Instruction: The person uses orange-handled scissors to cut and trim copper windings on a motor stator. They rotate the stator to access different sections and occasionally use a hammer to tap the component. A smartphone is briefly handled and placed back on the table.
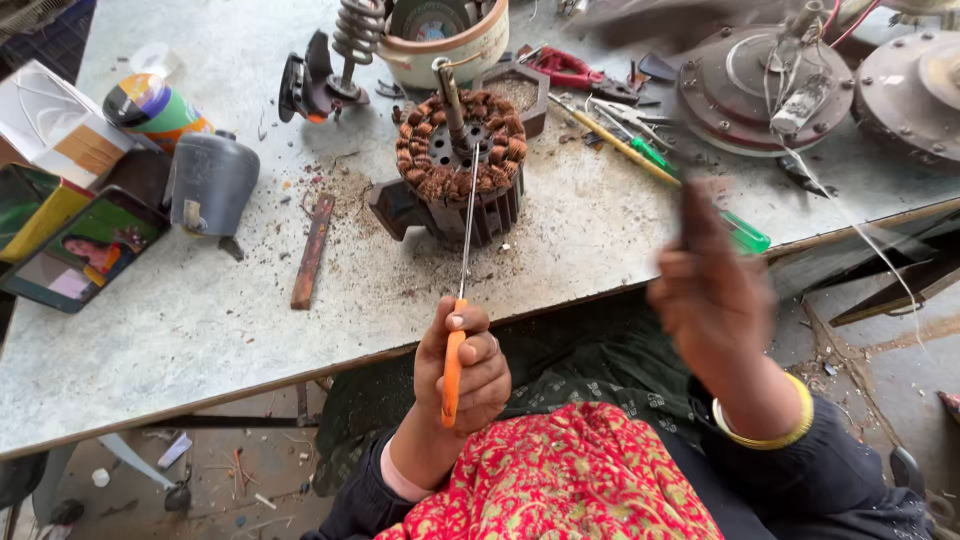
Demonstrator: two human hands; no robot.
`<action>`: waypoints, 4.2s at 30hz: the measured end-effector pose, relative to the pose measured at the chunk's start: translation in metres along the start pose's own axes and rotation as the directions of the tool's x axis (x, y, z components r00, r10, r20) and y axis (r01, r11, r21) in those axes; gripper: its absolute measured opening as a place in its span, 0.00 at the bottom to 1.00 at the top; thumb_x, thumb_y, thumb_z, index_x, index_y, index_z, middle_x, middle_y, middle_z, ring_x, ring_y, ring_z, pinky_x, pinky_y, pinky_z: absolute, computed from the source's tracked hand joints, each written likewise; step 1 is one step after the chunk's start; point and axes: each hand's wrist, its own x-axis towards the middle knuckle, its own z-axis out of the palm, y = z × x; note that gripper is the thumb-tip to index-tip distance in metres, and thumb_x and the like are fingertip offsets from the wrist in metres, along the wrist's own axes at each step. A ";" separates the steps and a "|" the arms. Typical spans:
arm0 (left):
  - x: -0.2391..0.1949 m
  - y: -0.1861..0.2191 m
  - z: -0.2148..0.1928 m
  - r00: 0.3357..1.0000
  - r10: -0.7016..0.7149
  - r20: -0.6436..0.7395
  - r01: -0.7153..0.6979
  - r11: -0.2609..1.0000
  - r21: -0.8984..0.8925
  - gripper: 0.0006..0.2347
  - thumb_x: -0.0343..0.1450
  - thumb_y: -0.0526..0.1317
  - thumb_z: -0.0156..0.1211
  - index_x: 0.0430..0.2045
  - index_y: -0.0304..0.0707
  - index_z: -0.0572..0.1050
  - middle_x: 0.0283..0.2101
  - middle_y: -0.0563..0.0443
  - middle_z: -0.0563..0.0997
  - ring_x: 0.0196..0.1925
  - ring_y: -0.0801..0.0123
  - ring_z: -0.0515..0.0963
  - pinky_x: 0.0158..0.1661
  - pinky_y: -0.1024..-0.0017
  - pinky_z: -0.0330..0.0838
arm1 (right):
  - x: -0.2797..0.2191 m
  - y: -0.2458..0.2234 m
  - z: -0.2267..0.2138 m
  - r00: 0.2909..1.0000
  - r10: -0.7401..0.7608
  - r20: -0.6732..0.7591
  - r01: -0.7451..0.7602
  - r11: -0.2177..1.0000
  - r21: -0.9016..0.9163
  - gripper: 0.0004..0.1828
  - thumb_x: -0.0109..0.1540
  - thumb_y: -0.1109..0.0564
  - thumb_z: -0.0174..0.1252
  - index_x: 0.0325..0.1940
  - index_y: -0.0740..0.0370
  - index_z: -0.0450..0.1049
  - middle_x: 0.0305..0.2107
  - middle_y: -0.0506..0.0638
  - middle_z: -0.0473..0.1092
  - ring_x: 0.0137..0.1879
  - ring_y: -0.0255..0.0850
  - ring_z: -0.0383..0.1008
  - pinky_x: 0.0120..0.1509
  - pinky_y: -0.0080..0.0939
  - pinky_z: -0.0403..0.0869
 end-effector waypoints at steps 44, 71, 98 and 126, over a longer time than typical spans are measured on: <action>-0.006 0.012 -0.089 0.998 0.053 -0.044 -0.029 0.903 0.428 0.31 0.75 0.70 0.37 0.24 0.37 0.69 0.17 0.50 0.75 0.16 0.69 0.70 0.23 0.74 0.65 | -0.030 0.016 0.008 0.914 0.031 0.405 0.123 0.929 -0.349 0.10 0.60 0.57 0.67 0.44 0.58 0.80 0.38 0.50 0.76 0.47 0.44 0.78 0.52 0.42 0.75; -0.031 -0.024 0.075 0.926 0.323 -0.197 0.248 -0.124 0.961 0.37 0.75 0.31 0.54 0.77 0.38 0.36 0.76 0.43 0.52 0.75 0.59 0.62 0.68 0.62 0.65 | -0.063 0.023 0.057 0.712 0.322 0.624 -0.507 0.851 0.139 0.26 0.66 0.56 0.60 0.68 0.64 0.67 0.51 0.53 0.75 0.59 0.38 0.76 0.63 0.39 0.75; -0.026 -0.045 0.056 0.912 0.400 0.094 0.075 -0.386 0.920 0.25 0.76 0.28 0.58 0.68 0.43 0.59 0.81 0.32 0.49 0.83 0.45 0.53 0.76 0.57 0.57 | -0.072 0.045 0.046 0.761 0.354 0.544 -0.511 0.844 0.165 0.22 0.67 0.55 0.59 0.63 0.66 0.71 0.47 0.51 0.76 0.54 0.35 0.75 0.59 0.37 0.74; -0.019 -0.030 0.033 0.979 0.200 -0.040 0.176 -0.729 0.661 0.42 0.70 0.52 0.68 0.75 0.30 0.51 0.79 0.28 0.52 0.82 0.43 0.55 0.75 0.57 0.54 | -0.022 0.015 0.061 0.853 0.411 0.322 -0.295 0.888 -0.352 0.17 0.55 0.52 0.68 0.40 0.68 0.78 0.25 0.52 0.79 0.31 0.37 0.81 0.36 0.37 0.77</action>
